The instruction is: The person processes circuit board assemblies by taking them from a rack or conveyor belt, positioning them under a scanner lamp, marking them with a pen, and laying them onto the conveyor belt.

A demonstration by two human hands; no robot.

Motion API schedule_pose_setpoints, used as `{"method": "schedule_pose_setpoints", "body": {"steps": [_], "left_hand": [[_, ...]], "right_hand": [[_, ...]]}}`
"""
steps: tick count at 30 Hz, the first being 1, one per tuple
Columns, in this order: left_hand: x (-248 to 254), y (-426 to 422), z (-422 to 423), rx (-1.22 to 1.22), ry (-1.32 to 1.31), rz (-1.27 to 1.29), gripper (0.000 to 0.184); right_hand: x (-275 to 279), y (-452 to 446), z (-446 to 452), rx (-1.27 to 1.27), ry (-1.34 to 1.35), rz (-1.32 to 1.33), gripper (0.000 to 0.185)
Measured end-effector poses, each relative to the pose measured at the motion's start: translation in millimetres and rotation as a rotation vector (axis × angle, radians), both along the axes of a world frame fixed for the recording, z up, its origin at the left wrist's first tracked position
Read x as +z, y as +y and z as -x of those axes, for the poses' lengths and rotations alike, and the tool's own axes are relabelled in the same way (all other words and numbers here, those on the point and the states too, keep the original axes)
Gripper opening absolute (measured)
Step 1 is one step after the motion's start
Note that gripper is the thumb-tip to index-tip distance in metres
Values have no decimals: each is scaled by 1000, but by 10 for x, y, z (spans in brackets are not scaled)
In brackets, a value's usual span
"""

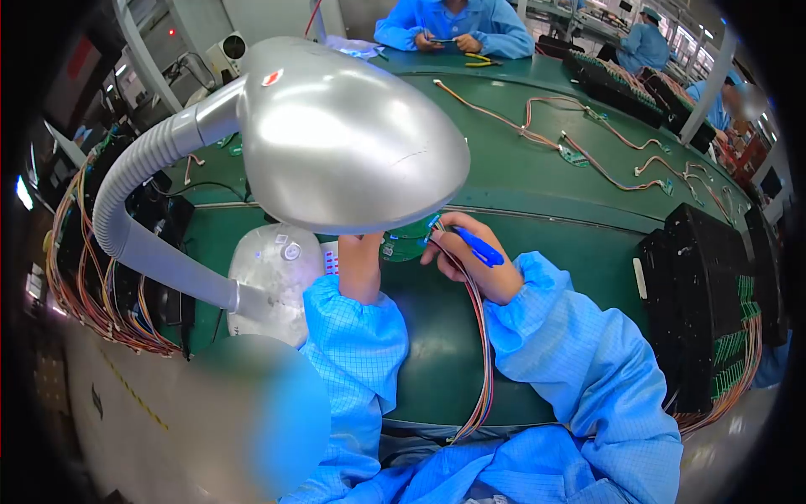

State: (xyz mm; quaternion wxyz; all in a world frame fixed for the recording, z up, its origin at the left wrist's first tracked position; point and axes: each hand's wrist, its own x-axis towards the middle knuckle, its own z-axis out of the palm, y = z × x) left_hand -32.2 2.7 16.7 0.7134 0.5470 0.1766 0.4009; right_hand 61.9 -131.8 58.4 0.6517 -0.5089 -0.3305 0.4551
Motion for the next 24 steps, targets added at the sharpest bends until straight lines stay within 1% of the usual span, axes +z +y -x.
{"method": "schedule_pose_setpoints", "body": {"steps": [3, 5, 6, 7, 9, 12, 14, 17, 20, 24], "left_hand": [[-57, 44, -16, 77, 60, -139, 33], [-90, 82, -7, 88, 100, -186, 34], [-93, 84, -6, 75, 95, -163, 34], [-86, 82, -4, 63, 91, -140, 35], [-33, 63, 54, 20, 154, -248, 34], [33, 3, 59, 54, 170, -327, 33], [278, -99, 96, -118, -27, 325, 33], [309, -103, 102, -139, 12, 332, 33], [335, -110, 111, -210, -19, 374, 34], [392, -162, 125, -325, -14, 492, 35]], "right_hand": [[-20, 18, -68, 160, -121, 100, 18], [22, 8, -86, 205, -181, 127, 20], [53, 0, -85, 226, -212, 141, 20], [86, -2, -76, 232, -211, 132, 20], [150, -11, -57, 244, -213, 113, 20], [233, -23, -2, 267, -206, 78, 20], [299, -43, 15, 277, -217, 133, 21], [303, -53, 9, 298, -255, 168, 22], [305, -56, 36, 283, -260, 145, 22], [345, -65, 87, 257, -274, 111, 22]]}}
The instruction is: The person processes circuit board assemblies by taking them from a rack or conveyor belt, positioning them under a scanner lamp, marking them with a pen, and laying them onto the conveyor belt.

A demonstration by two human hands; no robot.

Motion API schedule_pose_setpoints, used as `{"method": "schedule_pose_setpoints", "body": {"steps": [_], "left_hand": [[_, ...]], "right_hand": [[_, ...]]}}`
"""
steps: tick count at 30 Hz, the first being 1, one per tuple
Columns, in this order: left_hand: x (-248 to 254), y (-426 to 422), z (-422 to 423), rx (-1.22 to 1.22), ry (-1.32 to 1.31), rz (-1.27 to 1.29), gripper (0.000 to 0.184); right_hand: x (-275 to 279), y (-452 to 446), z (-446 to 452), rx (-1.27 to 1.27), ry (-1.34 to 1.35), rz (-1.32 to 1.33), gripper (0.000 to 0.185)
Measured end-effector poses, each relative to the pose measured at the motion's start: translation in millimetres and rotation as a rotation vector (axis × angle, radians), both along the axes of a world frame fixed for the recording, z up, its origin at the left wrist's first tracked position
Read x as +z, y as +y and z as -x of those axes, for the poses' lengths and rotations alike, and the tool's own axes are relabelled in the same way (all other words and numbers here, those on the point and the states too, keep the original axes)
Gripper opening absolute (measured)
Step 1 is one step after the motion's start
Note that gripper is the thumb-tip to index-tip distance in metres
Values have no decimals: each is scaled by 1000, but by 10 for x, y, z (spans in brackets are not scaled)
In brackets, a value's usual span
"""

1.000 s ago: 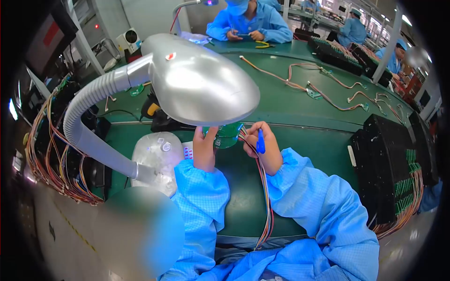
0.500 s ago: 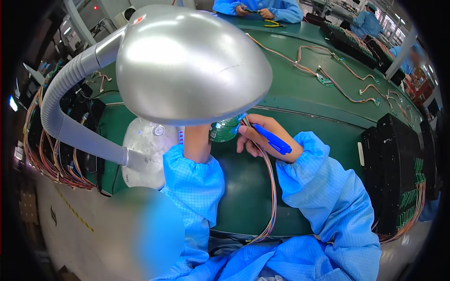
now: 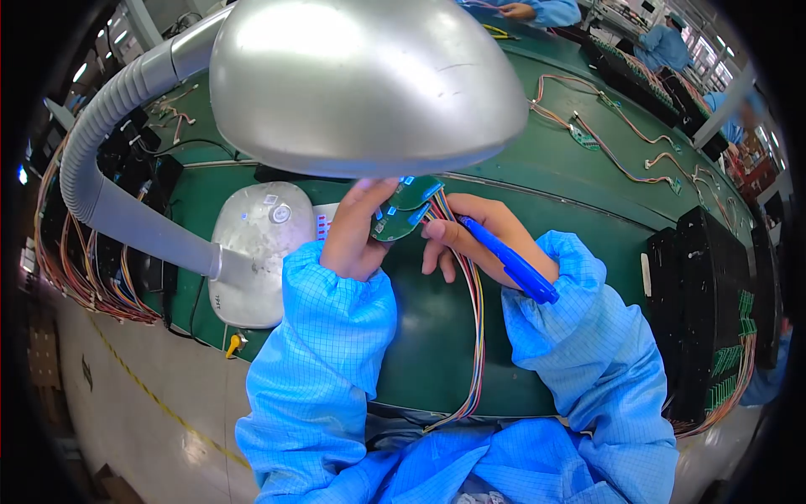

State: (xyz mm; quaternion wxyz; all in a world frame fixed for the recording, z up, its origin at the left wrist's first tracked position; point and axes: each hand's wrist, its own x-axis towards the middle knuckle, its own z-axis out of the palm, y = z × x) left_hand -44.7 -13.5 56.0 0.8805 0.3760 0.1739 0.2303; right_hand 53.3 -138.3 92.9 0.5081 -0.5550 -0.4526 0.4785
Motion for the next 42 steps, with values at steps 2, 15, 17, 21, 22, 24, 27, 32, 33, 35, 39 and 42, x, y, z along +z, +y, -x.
{"method": "schedule_pose_setpoints", "body": {"steps": [2, 15, 17, 21, 22, 24, 27, 32, 33, 35, 39, 42], "left_hand": [[-8, -4, 10, -83, 27, 80, 36], [-105, 16, -6, -169, 9, 149, 36], [-122, 22, -11, -171, 2, 146, 36], [-120, 31, -1, -173, 7, 146, 36], [-122, 31, -5, -179, -7, 144, 36], [-145, 37, -11, -176, -25, 146, 34], [-175, 51, -19, -111, -24, 165, 29], [-53, -69, -73, 56, -89, 185, 29], [-168, -26, -69, -31, -155, 203, 31], [-247, -42, -106, -41, -74, 150, 30], [-364, -110, -141, -73, -71, 91, 27], [-256, -207, -146, 16, -117, 151, 20]], "right_hand": [[24, -17, 18, -9, 7, 13, 20], [-2, -21, -7, 14, -2, -13, 22], [-1, -20, -8, 11, -1, -7, 22], [2, -24, -3, 2, 7, 6, 23], [0, -22, -2, 1, 10, 4, 23], [-9, -18, -2, -1, 15, -1, 23], [-51, -9, -7, -25, 24, -10, 22], [-199, 44, -20, -174, 5, -129, 20], [-272, 63, -38, -211, 23, -150, 19], [-368, 77, -54, -272, 47, -173, 18], [-466, 62, -43, -328, -113, -283, 15], [-562, 34, -83, -349, -634, -254, 17]]}}
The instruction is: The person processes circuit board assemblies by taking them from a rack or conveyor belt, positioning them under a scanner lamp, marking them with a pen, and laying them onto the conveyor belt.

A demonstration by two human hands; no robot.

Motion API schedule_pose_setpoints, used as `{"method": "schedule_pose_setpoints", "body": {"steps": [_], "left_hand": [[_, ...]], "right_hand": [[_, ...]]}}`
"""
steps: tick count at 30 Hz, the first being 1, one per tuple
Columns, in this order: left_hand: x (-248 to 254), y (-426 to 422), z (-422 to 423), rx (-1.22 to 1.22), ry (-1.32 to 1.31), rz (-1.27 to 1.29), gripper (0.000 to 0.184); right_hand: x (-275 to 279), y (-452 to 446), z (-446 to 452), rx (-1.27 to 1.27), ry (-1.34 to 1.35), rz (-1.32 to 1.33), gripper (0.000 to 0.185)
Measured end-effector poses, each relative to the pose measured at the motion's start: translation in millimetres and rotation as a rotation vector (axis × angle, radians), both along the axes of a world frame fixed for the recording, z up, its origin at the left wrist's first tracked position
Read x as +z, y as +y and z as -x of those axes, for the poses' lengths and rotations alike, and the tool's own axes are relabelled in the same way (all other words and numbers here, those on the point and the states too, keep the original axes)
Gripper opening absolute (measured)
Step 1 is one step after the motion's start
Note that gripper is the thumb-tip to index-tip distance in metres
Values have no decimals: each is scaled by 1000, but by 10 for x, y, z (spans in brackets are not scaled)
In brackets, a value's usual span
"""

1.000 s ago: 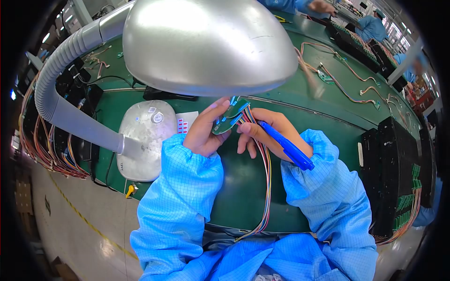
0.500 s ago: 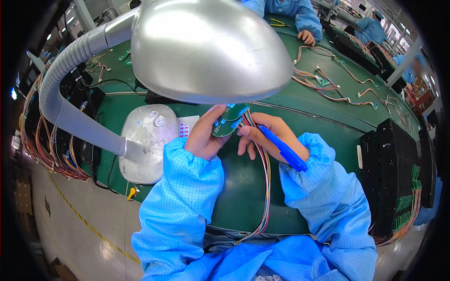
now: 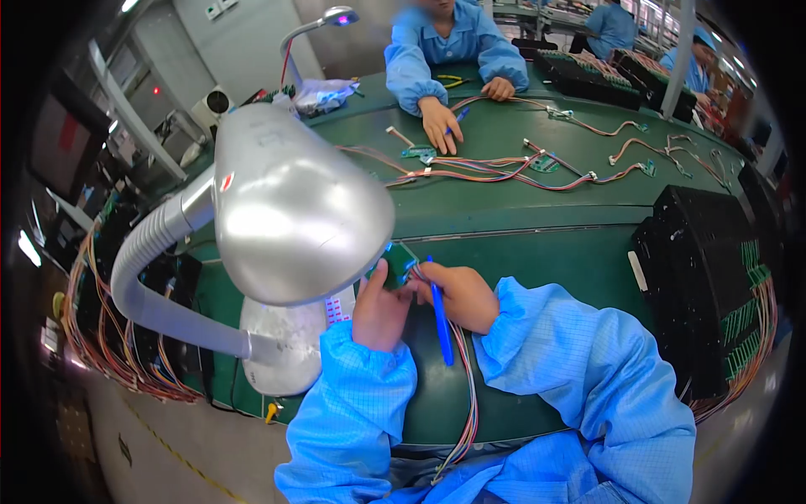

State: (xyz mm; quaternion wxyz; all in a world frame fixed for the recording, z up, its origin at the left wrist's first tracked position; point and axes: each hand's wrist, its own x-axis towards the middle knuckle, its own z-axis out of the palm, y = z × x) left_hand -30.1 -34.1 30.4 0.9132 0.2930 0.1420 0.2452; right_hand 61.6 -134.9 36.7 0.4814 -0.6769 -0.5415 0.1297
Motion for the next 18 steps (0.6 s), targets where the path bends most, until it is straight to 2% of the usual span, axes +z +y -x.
{"method": "schedule_pose_setpoints", "body": {"steps": [1, 4, 7, 10, 12, 14, 16, 18], "left_hand": [[42, -32, 0, 35, -20, -14, 18], [77, -41, 25, 81, -22, -34, 15], [36, 47, 66, 93, -44, -56, 19], [-31, 159, 61, 245, -38, 18, 20], [-50, 214, 81, 239, -44, 22, 21], [-81, 266, 82, 234, -45, 39, 22], [-99, 271, 76, 241, -28, 64, 20], [-82, 246, 55, 240, -10, 58, 15]], "right_hand": [[36, -16, 14, -33, -128, 10, 17], [71, -24, -7, 4, -207, -5, 20], [183, -41, -118, 11, -228, -12, 22], [263, 28, -400, -158, -158, -201, 23], [208, 138, -813, -298, -362, -195, 29], [167, 216, -1221, -422, -606, -66, 33], [23, 289, -1573, -507, -865, -305, 34], [-117, 283, -1833, -488, -763, -59, 32]]}}
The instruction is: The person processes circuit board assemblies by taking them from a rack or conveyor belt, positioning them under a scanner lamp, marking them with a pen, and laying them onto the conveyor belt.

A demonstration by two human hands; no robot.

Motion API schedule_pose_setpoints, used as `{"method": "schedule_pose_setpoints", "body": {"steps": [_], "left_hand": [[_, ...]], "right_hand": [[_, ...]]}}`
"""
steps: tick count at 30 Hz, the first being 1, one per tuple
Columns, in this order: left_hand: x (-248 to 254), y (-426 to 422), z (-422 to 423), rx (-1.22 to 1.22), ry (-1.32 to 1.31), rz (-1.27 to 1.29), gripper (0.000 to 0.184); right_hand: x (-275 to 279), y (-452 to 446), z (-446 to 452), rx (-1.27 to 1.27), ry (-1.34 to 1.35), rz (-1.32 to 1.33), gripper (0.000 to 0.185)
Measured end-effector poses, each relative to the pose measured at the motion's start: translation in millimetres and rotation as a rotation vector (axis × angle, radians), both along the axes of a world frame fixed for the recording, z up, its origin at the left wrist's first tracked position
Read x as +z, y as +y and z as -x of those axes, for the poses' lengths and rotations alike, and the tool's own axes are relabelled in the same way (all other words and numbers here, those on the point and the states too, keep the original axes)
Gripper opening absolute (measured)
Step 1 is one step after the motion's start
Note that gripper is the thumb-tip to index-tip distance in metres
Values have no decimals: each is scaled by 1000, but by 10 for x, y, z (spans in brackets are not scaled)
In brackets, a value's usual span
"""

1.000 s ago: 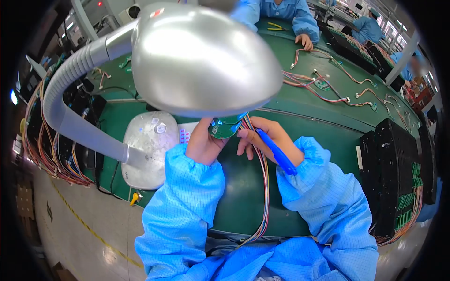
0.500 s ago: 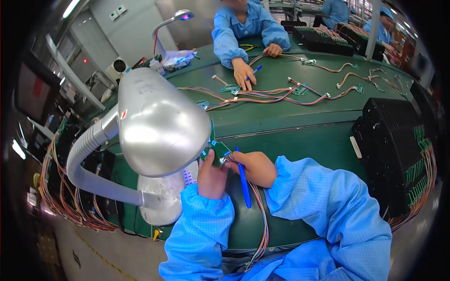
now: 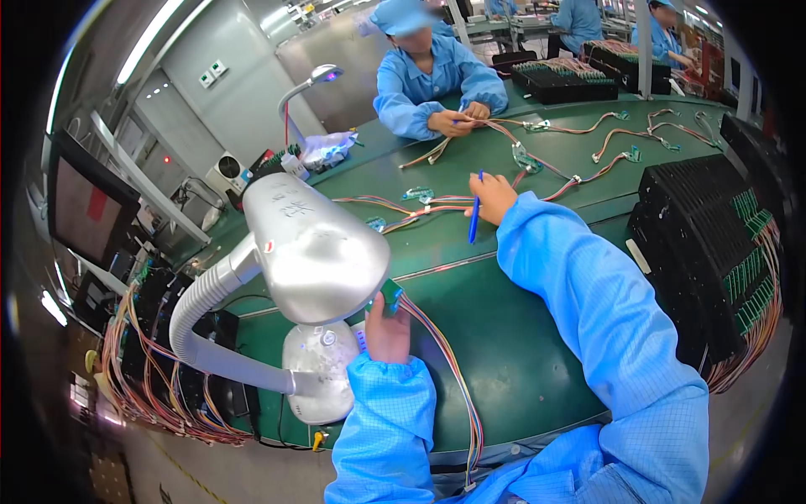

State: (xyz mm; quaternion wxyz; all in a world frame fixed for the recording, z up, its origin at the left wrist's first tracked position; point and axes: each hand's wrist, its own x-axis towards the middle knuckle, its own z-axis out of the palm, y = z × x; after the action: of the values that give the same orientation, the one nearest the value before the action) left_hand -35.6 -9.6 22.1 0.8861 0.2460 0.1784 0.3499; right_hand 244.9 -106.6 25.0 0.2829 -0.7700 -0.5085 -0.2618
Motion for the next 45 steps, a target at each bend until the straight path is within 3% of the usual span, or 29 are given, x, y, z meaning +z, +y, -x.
{"method": "schedule_pose_setpoints", "body": {"steps": [4, 8, 16, 19, 26, 30, 33, 35, 37, 38, 39, 42, 45], "left_hand": [[-20, 18, 3, -12, 8, 28, 15], [-64, 61, -4, -17, -19, 55, 24], [-78, 84, 8, -46, -4, 39, 27], [7, 17, 14, -48, 4, -2, 16], [1, -43, -5, -159, 40, -94, 19], [22, -60, 6, -219, 39, -146, 21], [73, -86, 16, -226, 32, -176, 20], [111, -110, 25, -225, 21, -178, 19], [123, -112, 34, -238, 10, -194, 20], [131, -114, 40, -245, 5, -201, 20], [151, -123, 50, -258, 7, -214, 20], [141, -131, 45, -248, 30, -212, 21], [85, -121, 27, -255, 11, -209, 24]], "right_hand": [[-77, 80, -133, -114, 392, 343, 30], [-91, 107, 7, 18, 99, 278, 13], [-30, 320, 29, 51, 361, 272, 20], [-76, 374, 62, 64, 444, 342, 22], [-178, 441, 139, 130, 322, 434, 19], [-107, 453, 95, 49, 299, 328, 21], [92, 387, 51, -30, 256, 241, 22], [373, 289, 29, -2, 507, 238, 21], [483, 179, -104, 34, 430, 106, 20], [767, 43, 48, -54, 482, 173, 19], [780, -18, -58, 7, 527, 69, 19], [1302, -394, 306, -153, 548, 157, 20], [1387, -703, 339, -122, 538, 154, 19]]}}
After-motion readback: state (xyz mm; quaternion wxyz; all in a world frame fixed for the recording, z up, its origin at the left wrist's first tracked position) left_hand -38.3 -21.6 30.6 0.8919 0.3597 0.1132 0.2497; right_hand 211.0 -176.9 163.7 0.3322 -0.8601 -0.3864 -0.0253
